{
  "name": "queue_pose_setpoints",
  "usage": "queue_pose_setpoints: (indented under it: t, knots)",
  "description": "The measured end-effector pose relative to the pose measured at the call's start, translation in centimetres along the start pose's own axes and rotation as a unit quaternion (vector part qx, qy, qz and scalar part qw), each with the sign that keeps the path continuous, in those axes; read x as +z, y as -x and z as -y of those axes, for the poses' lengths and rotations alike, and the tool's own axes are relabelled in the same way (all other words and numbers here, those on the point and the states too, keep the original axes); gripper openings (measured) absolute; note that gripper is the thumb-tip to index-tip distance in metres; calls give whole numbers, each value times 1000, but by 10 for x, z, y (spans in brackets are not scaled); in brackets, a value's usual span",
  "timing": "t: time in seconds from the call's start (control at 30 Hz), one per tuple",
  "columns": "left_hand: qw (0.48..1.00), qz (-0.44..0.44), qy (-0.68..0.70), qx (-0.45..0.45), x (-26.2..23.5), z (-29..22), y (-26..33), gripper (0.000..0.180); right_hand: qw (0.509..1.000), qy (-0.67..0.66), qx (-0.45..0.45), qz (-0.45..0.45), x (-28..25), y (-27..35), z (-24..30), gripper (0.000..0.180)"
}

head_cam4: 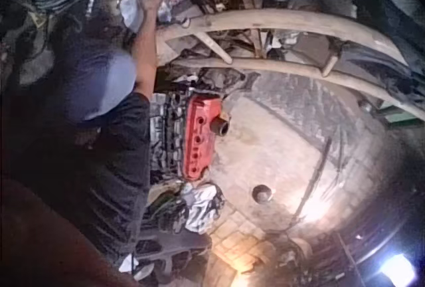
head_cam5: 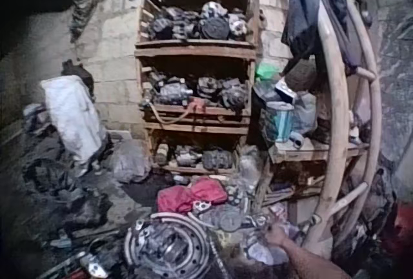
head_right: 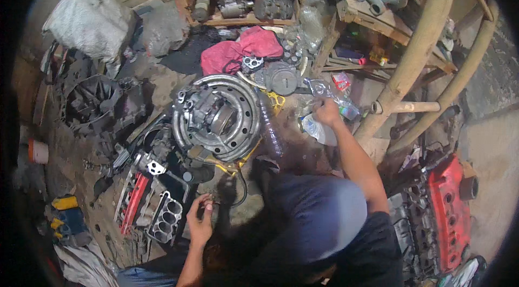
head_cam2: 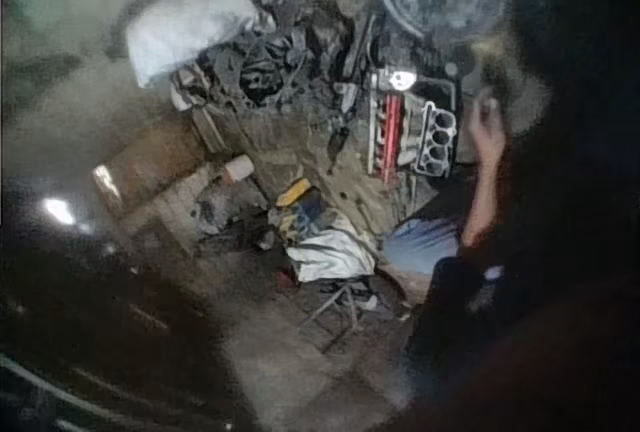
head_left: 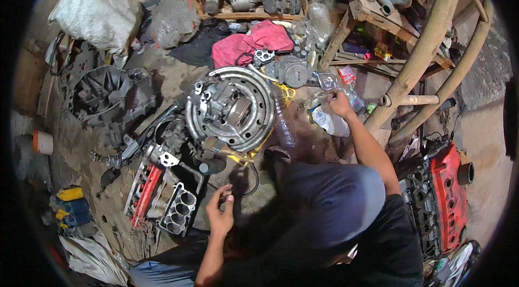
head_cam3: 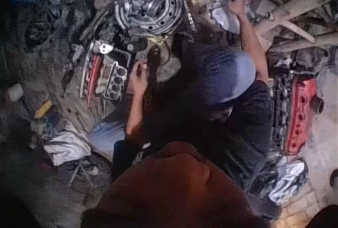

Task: The person places a metal tray on the floor, then sits and positions a red valve cover onto a cylinder head. They insert bolts and tighten them using a power tool.

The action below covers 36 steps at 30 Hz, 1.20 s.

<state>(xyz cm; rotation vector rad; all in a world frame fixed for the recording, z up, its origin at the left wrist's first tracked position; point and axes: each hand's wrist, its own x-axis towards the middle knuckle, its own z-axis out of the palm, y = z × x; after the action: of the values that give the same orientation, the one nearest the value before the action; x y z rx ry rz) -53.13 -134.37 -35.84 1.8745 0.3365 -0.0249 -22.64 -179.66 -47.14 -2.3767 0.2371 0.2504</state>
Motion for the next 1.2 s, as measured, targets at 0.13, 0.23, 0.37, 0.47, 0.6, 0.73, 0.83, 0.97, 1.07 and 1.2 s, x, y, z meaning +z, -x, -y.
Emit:
queue_pose_setpoints:
  t: [0.13,0.23,0.37,0.47,0.6,0.73,0.83,0.97,1.07,1.2]
  knots:
    - [999,40,18,-19,46,-26,-33,38,996,86,-1,17,16,-1,-9,38]
    - [997,65,19,41,76,-37,-67,43,998,65,11,10,24,-24,-34,43]
    - [994,93,17,55,93,-35,-97,43,997,70,-28,-28,51,-61,-42,47]
    - [992,109,20,53,102,-33,-111,39,980,74,-167,-74,67,-84,-37,49]
    - [991,127,14,44,107,-22,-120,36,965,222,-105,-98,98,-106,-33,46]
    - [992,119,20,25,106,-16,-121,35,934,352,-33,-44,108,-104,-21,44]
    - [993,114,9,28,98,-18,-119,34,922,384,-39,-32,103,-87,-30,43]
    - [995,89,0,34,79,-21,-107,31,946,312,-44,-81,90,-49,-46,43]
    - [997,66,22,19,63,-19,-89,28,962,173,-48,-207,75,-11,-45,40]
    - [999,44,31,6,39,-21,-67,29,960,-86,17,-266,45,34,-13,34]
